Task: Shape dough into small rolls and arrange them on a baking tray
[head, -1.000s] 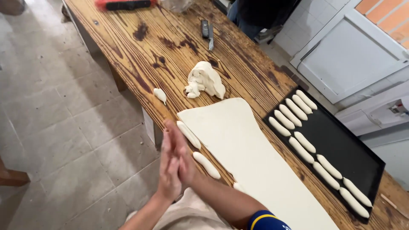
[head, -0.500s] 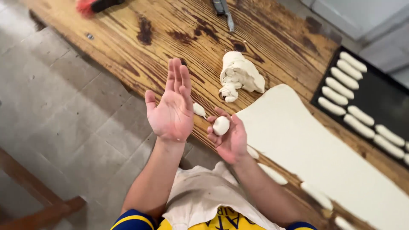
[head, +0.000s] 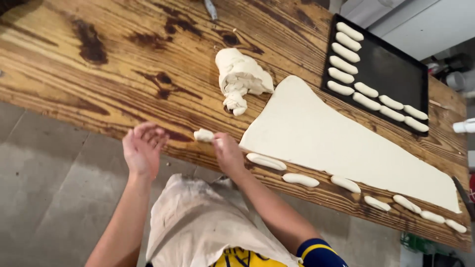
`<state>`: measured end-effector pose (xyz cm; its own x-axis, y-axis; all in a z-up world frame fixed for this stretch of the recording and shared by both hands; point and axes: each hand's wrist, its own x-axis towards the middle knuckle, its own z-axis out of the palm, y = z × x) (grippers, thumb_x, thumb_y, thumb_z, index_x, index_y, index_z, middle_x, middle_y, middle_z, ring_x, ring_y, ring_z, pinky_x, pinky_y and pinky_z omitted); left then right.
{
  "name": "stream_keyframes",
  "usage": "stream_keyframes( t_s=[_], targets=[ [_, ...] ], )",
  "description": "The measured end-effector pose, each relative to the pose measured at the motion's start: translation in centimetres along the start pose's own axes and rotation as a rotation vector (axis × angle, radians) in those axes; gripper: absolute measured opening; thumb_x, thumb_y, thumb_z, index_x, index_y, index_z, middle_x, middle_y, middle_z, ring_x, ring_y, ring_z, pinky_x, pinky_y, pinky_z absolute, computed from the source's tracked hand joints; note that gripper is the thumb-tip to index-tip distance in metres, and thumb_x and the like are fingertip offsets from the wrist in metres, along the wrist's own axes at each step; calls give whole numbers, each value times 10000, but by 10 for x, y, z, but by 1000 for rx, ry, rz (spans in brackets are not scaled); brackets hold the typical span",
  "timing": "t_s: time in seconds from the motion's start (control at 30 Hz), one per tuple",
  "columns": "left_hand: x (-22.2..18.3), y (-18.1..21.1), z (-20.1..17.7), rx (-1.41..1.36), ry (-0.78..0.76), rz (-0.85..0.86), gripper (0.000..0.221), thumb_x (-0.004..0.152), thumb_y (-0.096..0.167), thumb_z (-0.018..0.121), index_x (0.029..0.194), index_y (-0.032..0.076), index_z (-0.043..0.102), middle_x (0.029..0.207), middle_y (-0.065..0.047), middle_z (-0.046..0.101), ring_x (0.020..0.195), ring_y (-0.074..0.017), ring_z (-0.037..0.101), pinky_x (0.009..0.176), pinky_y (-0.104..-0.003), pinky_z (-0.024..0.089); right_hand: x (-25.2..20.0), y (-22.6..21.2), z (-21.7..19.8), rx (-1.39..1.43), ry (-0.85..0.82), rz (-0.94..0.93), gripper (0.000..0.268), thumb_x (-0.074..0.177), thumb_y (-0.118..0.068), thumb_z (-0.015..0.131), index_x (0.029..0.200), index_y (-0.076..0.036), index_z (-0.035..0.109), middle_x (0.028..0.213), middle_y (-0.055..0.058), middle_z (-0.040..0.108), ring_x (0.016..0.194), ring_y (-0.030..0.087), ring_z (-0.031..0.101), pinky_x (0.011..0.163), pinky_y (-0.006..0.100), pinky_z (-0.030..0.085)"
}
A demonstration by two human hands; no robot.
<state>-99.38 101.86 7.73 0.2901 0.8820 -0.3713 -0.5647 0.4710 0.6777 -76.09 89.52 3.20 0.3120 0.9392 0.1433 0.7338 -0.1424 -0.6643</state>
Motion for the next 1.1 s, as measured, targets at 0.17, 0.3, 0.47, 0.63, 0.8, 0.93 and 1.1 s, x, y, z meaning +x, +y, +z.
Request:
stream_keyframes(
  t_s=[0.17, 0.3, 0.47, 0.63, 0.8, 0.93, 1.1],
  targets=[
    [78, -45, -66, 557, 50, 334, 306, 1089, 270, 389, 1152, 114, 644, 998, -66, 623, 897, -180, 597, 656, -265, 516, 53, 6, 56, -289, -65, -360, 489, 980, -471, 618, 1431, -306, 526, 1508, 106, 490, 1447, 370, 433, 1226, 547, 315],
    [117, -32, -65, 1314, -24, 876, 140, 1013, 103, 567, 1137, 129, 626, 1132, -22, 520, 1084, -256, 532, 915, -377, 445, 82, 29, 67, -247, 0, -470, 309, 1009, -300, 645, 1310, -230, 643, 1440, 105, 583, 1330, 400, 556, 1081, 484, 511],
    [118, -39, -50, 1664, -25, 981, 317, 1040, 278, 538, 1281, 85, 606, 1329, -161, 536, 1268, -363, 505, 1030, -476, 413, 107, 41, -2, -542, 36, -409, 564, 964, -26, 543, 1479, -250, 488, 1584, 37, 422, 1459, 320, 407, 1154, 497, 363],
    [116, -46, -52, 1756, -36, 917, 382, 1024, 338, 515, 1311, 114, 631, 1400, -159, 550, 1322, -367, 500, 1090, -512, 375, 175, 31, -53, -702, -634, -11, 613, 1042, -475, 5, 1638, -337, 19, 1728, -71, 4, 1585, 261, -23, 1260, 533, -55],
    [124, -48, -48, 1828, 48, 969, 470, 873, 427, 584, 1280, 203, 657, 1342, -23, 626, 1251, -265, 607, 1043, -458, 429, 224, 30, -61, -724, -705, -175, 642, 1013, -496, 290, 1619, -321, 169, 1724, -19, 97, 1574, 218, 89, 1266, 480, -29],
    [128, -57, -43, 1834, 168, 1014, 482, 760, 426, 620, 1189, 231, 718, 1278, 19, 654, 1123, -229, 622, 1024, -396, 411, 228, 93, -32, -647, -413, -365, 597, 992, -527, 364, 1543, -301, 405, 1676, 7, 303, 1544, 240, 229, 1253, 497, 87],
    [131, -55, -54, 1683, 80, 1028, 368, 780, 363, 642, 1070, 168, 757, 1201, -96, 696, 1094, -333, 624, 1051, -477, 418, 229, 97, -31, -563, -52, -486, 448, 984, -417, 510, 1361, -215, 646, 1581, 6, 490, 1426, 237, 495, 1182, 464, 306]
  ],
)
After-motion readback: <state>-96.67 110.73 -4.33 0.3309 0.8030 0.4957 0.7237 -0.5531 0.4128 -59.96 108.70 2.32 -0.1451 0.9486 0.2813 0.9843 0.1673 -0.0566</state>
